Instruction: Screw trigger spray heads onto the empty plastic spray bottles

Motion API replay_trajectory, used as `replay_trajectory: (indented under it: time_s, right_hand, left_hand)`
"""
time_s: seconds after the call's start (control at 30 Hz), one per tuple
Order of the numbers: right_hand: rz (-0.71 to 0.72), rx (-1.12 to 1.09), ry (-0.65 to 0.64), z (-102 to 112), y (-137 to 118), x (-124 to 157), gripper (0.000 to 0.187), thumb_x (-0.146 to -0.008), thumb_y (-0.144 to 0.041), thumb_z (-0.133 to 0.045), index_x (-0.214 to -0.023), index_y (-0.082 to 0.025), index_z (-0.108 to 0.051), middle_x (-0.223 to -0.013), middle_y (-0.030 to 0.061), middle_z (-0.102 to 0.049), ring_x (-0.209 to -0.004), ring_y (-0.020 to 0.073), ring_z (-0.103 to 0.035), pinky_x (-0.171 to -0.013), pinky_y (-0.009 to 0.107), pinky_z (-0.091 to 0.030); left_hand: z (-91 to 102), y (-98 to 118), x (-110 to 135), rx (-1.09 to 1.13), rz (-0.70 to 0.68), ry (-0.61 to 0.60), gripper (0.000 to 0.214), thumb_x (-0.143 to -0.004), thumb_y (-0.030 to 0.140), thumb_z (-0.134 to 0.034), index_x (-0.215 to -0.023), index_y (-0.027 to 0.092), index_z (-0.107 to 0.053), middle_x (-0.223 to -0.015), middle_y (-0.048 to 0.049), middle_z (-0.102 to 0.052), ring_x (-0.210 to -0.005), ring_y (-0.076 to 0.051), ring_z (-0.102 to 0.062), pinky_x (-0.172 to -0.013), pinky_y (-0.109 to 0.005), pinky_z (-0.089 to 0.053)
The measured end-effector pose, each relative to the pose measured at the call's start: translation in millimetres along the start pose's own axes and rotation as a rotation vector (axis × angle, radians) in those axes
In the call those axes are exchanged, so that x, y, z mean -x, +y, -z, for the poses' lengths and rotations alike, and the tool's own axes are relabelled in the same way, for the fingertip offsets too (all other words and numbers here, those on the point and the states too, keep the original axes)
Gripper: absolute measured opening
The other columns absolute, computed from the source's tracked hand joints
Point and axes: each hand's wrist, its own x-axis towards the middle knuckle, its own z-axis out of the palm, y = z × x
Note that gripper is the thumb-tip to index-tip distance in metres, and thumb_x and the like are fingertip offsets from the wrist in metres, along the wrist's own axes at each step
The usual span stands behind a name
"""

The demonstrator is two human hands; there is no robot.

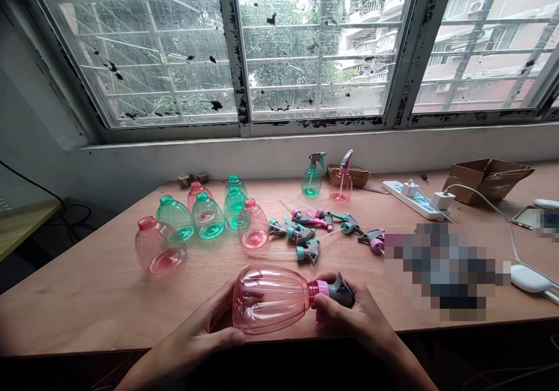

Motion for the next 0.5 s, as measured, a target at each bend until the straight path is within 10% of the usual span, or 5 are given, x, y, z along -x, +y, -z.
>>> replay_trajectory:
  time_s: [0.5]
  right_hand:
    - [0.022, -0.015, 0.011, -0.4, 1.1, -1.3, 0.036, -0.079, -0.045, -0.082, -0.094, -0.015, -0.069, -0.065, 0.0038, -0.078, -0.057, 0.0206, -0.073, -0.055, 0.026, -0.058]
  left_hand:
    - [-1.7, -4.4, -2.6, 0.102, -0.019, -0.011, 0.099, -0.085, 0.025, -0.082, -0.160, 0.035, -0.019, -0.162, -0.0076, -0.041, -0.149, -0.031, -0.037, -0.125, -0.048, -0.030]
